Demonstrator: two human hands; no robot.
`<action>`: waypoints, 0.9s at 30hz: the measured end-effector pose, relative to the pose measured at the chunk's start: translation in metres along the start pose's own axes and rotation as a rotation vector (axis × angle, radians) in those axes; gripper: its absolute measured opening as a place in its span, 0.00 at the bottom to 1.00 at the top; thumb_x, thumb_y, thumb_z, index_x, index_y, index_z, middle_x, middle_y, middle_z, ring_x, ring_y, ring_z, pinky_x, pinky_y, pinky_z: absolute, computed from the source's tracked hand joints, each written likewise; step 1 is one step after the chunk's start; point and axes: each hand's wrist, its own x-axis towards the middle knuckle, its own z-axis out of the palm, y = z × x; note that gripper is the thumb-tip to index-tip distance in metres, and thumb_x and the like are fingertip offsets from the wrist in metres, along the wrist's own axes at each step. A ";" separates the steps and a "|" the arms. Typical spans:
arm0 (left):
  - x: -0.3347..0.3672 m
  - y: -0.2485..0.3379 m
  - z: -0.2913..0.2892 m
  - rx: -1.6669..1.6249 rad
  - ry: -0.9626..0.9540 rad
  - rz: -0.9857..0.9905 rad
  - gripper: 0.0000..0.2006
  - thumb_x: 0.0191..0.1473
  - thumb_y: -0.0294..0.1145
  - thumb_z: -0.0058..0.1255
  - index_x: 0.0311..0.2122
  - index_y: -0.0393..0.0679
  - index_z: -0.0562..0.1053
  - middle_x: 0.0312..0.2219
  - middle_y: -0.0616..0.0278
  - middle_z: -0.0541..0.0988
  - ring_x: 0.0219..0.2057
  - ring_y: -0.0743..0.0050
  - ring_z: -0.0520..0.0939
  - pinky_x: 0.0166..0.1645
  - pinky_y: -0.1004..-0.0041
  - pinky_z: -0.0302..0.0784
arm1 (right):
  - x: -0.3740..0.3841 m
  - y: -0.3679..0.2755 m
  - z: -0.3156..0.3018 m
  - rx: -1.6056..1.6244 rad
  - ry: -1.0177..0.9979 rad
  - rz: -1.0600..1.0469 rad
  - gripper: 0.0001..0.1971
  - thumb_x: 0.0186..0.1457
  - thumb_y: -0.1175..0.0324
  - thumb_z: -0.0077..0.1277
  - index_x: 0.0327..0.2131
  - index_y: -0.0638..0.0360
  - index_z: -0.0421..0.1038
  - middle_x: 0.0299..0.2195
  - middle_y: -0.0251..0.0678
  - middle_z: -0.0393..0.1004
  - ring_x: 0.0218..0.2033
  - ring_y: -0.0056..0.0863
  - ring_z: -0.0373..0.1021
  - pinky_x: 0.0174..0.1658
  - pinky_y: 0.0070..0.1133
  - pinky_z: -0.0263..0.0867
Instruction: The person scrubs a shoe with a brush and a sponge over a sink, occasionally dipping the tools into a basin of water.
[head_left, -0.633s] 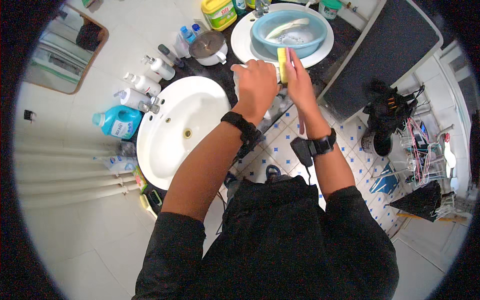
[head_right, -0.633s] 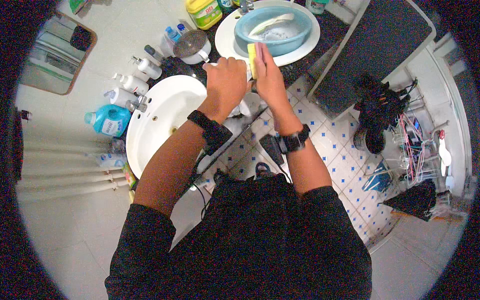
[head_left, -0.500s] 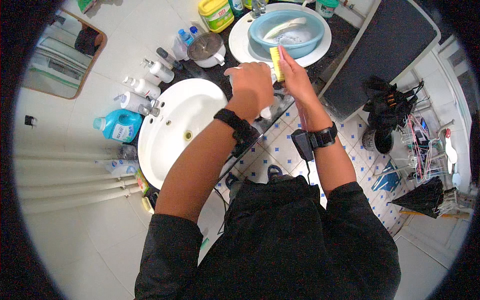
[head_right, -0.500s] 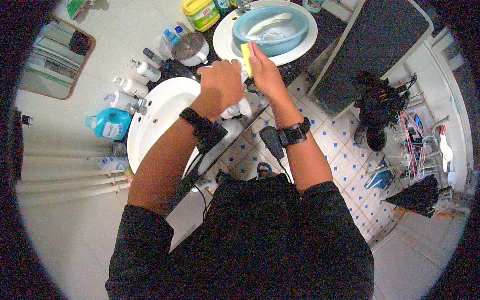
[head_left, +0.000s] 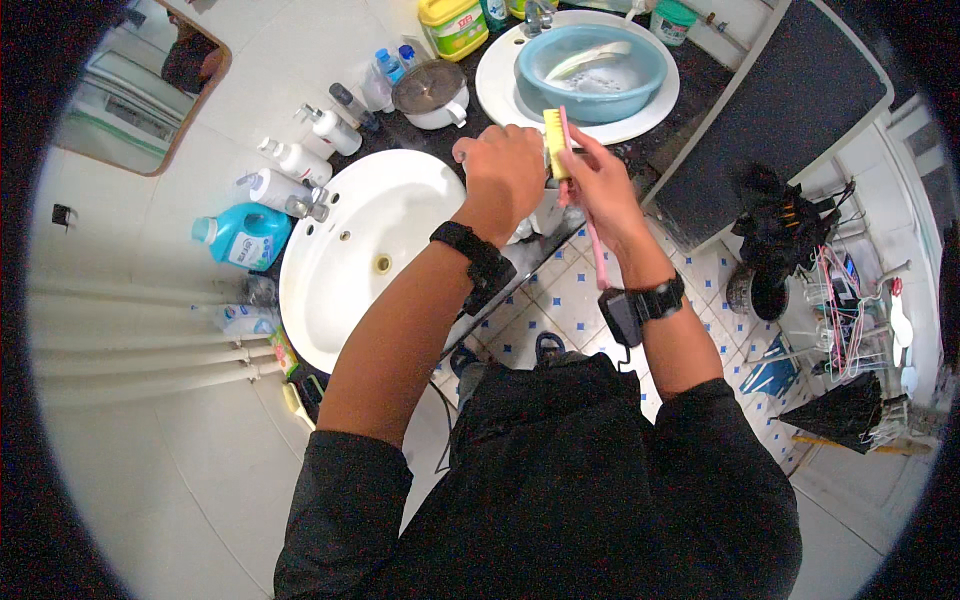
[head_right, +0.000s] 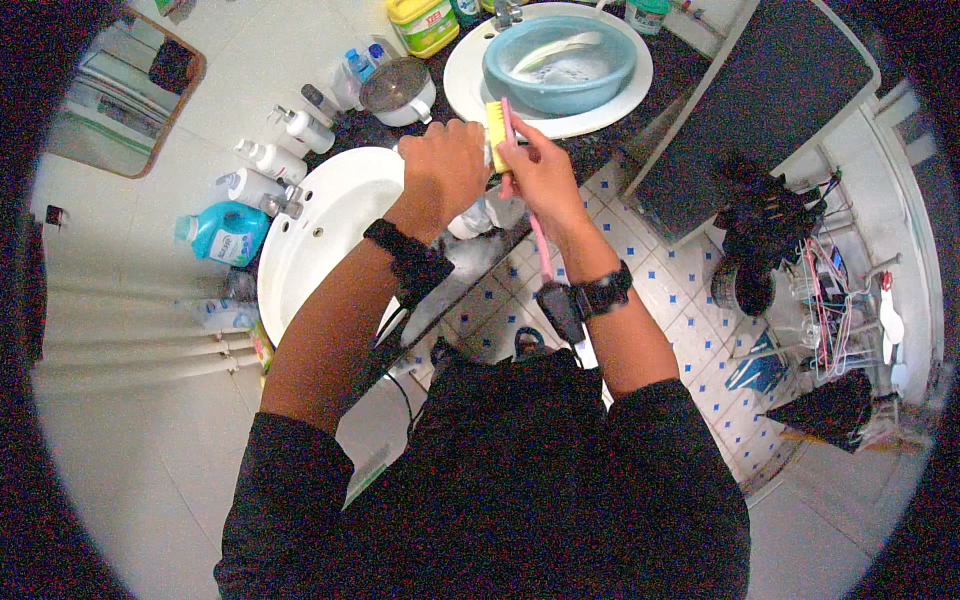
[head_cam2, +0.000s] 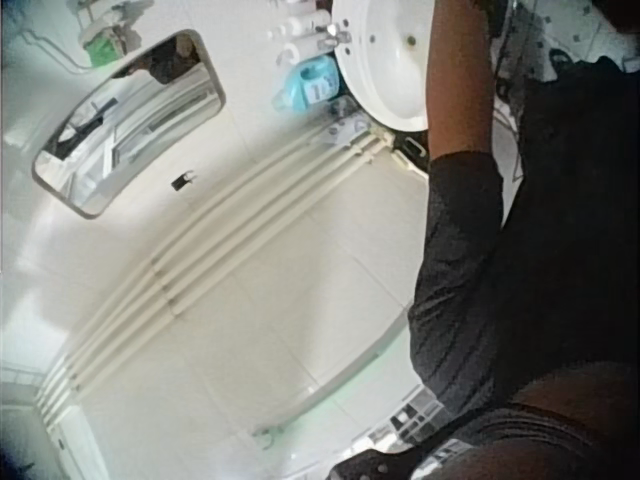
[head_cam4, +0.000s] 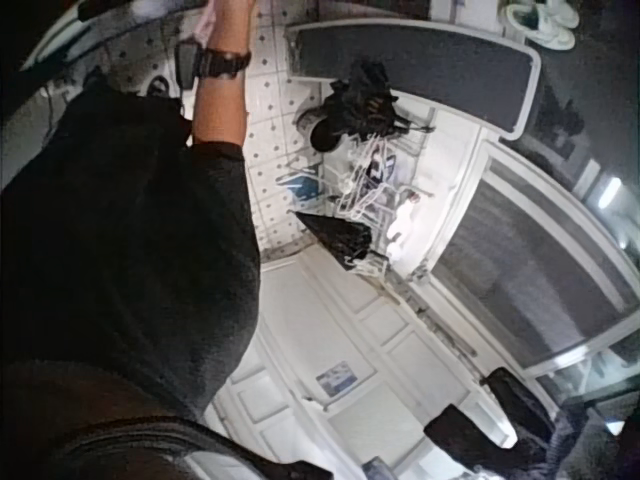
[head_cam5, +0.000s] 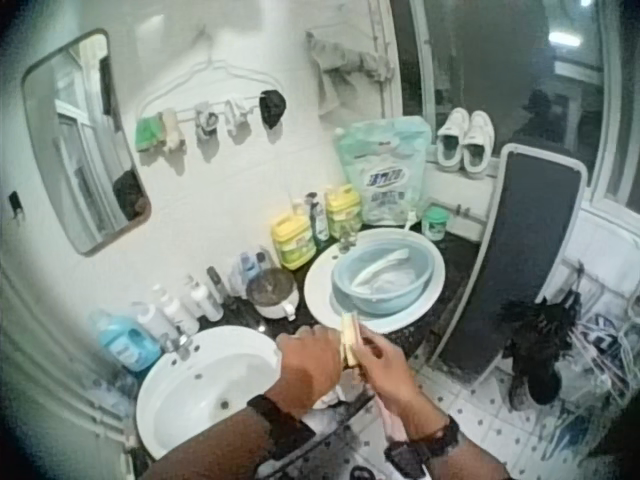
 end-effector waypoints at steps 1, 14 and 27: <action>-0.001 0.001 0.000 0.013 0.015 0.004 0.14 0.51 0.38 0.44 0.41 0.44 0.71 0.35 0.62 0.76 0.38 0.63 0.77 0.32 0.47 0.69 | -0.010 0.005 0.002 0.054 -0.007 -0.011 0.30 0.55 0.72 0.49 0.61 0.47 0.53 0.29 0.32 0.66 0.17 0.15 0.61 0.18 0.15 0.61; 0.000 -0.002 0.015 0.125 0.250 0.000 0.13 0.49 0.46 0.48 0.33 0.49 0.72 0.26 0.68 0.76 0.28 0.70 0.79 0.25 0.59 0.71 | -0.027 0.003 -0.005 -0.222 -0.018 -0.036 0.23 0.61 0.67 0.41 0.60 0.45 0.55 0.27 0.33 0.69 0.11 0.17 0.60 0.14 0.16 0.59; -0.011 -0.017 0.010 0.028 0.071 -0.005 0.30 0.33 0.52 0.64 0.39 0.45 0.67 0.31 0.63 0.75 0.32 0.66 0.79 0.27 0.61 0.73 | -0.039 0.011 0.018 -0.122 -0.054 -0.037 0.25 0.60 0.68 0.42 0.61 0.45 0.53 0.16 0.24 0.59 0.11 0.14 0.57 0.14 0.14 0.57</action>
